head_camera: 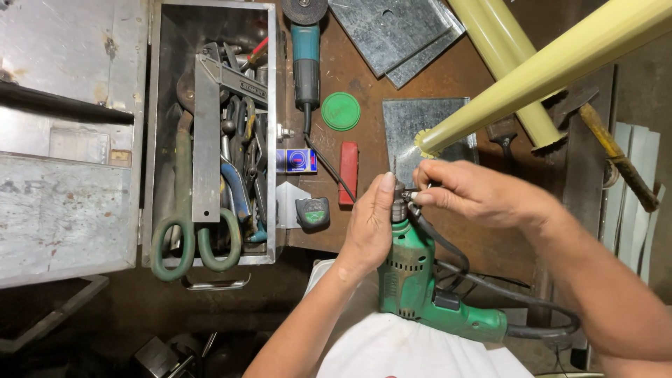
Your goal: Assembling a yellow pipe to a square metal base plate using an electric drill and a hammer.
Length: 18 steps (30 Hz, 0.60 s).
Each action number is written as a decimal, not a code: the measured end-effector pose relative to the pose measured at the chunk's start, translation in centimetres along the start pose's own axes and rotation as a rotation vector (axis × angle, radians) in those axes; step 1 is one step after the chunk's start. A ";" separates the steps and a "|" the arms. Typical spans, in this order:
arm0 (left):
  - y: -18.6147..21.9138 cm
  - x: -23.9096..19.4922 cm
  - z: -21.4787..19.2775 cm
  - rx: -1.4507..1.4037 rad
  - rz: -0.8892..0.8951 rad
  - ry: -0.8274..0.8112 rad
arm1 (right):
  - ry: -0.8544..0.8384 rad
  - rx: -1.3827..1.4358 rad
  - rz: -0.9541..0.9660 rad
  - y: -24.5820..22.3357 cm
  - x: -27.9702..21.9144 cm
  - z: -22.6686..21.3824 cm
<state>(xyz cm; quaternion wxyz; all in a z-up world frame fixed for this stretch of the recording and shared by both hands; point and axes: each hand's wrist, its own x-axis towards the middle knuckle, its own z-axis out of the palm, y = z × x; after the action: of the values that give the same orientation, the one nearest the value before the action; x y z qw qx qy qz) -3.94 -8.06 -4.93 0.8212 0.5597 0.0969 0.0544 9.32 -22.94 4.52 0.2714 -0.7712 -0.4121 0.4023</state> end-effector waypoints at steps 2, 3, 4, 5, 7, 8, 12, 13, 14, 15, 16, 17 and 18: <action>0.7 -0.2 0.2 0.023 0.012 -0.006 | -0.023 -0.071 -0.041 0.2 0.2 -1.1; 1.1 -0.2 0.3 0.045 0.026 -0.014 | -0.043 -0.144 -0.081 0.3 0.3 -1.6; 0.5 -0.3 0.3 0.044 0.027 -0.017 | -0.040 -0.145 -0.079 1.0 0.1 -1.2; -0.1 -0.4 0.3 0.052 0.021 -0.018 | -0.023 -0.046 -0.088 1.6 -0.1 -0.7; -0.2 -0.3 0.2 0.062 0.021 -0.012 | -0.008 0.047 -0.105 2.6 0.0 0.0; 0.0 -0.3 0.2 0.102 -0.014 -0.002 | 0.034 0.066 -0.144 3.0 0.1 0.4; 0.5 0.1 0.5 0.189 -0.088 0.013 | 0.091 -0.244 -0.391 0.2 0.8 -1.8; -0.1 0.0 0.6 0.185 -0.092 0.010 | 0.090 -0.243 -0.385 0.5 0.7 -1.0; -0.7 0.3 0.4 0.147 -0.073 -0.008 | 0.118 -0.312 -0.423 0.6 0.9 -0.4; -1.1 0.7 0.1 0.108 -0.054 -0.025 | 0.146 -0.382 -0.460 0.7 1.2 0.2; -1.4 1.0 -0.2 0.114 -0.051 -0.017 | 0.144 -0.381 -0.470 -0.5 1.2 -0.2; -1.7 1.4 -0.4 0.072 -0.038 -0.044 | 0.170 -0.579 -0.500 -1.7 1.3 -0.5; -2.3 1.2 -0.4 0.027 -0.041 -0.079 | 0.195 -0.767 -0.512 -2.7 0.7 -0.4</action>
<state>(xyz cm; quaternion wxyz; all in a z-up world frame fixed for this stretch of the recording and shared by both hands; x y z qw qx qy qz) -2.91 -8.30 -7.28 0.8178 0.5703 0.0763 0.0143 8.75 -20.97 6.48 0.0949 -0.7233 -0.6807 0.0669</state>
